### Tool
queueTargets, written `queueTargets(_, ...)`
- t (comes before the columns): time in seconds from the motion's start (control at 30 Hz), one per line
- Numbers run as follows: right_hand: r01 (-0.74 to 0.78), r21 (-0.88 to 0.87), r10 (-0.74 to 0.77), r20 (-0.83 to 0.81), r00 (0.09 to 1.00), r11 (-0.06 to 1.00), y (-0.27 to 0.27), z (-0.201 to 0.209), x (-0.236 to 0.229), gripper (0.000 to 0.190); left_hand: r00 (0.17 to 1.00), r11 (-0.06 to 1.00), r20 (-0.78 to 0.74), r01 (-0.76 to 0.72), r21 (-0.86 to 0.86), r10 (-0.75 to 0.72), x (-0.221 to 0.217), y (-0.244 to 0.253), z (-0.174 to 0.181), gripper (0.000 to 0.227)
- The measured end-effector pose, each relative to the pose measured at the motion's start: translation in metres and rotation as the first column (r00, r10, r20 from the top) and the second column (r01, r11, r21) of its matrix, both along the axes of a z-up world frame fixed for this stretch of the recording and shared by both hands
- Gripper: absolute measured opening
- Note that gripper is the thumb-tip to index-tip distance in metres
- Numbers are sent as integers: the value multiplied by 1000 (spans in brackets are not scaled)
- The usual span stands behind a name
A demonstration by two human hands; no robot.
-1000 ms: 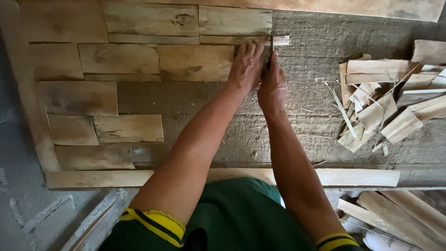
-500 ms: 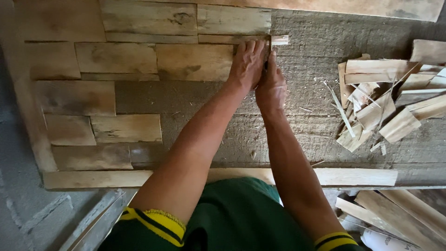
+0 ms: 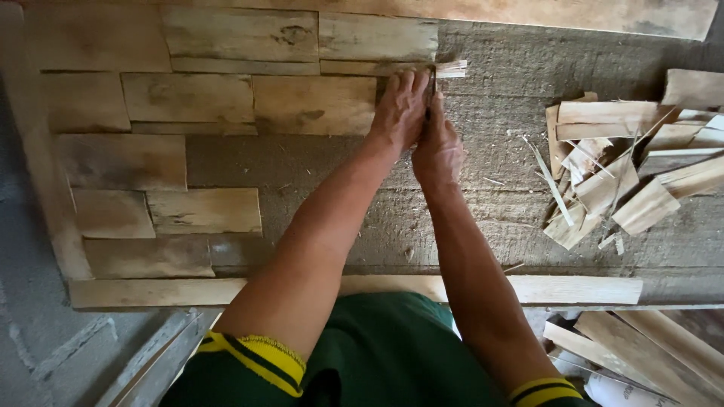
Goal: Trimming and arranging thin wooden strips on a workspace.
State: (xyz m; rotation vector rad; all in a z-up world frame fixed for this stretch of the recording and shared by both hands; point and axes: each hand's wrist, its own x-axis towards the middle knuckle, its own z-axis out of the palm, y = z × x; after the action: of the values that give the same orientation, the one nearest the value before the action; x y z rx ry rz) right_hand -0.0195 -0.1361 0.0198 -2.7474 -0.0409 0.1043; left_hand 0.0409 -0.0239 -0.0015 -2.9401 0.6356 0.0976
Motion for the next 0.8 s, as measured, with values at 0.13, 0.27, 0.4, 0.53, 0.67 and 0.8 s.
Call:
queueTargets(0.13, -26, 88, 21, 59, 998, 996, -3, -11, -2, 77, 997, 996, 77, -5, -87, 12, 2, -1, -8, 58)
queueTargets(0.27, 1, 150, -12, 74, 997, 989, -2, -3, -2, 66, 999, 999, 42, 9, -31, -7, 2, -2, -6, 52)
queueTargets(0.4, -57, 128, 43, 114, 993, 990, -8, -17, -7, 70, 1000, 999, 12, 0, -41, 0, -1, -3, -7, 50)
queueTargets(0.53, -72, 317, 19, 168, 986, 946, -9, -20, -6, 69, 999, 994, 43, -6, -112, 11, 4, -3, -1, 59)
queueTargets(0.67, -41, 107, 37, 39, 999, 993, -4, -3, -13, 70, 999, 998, -28, 15, -59, -16, 2, 1, -4, 49)
queueTargets(0.8, -54, 121, 52, 18, 998, 991, -5, 4, -29, 70, 999, 995, 54, 12, -99, -6, 1, -3, -35, 46)
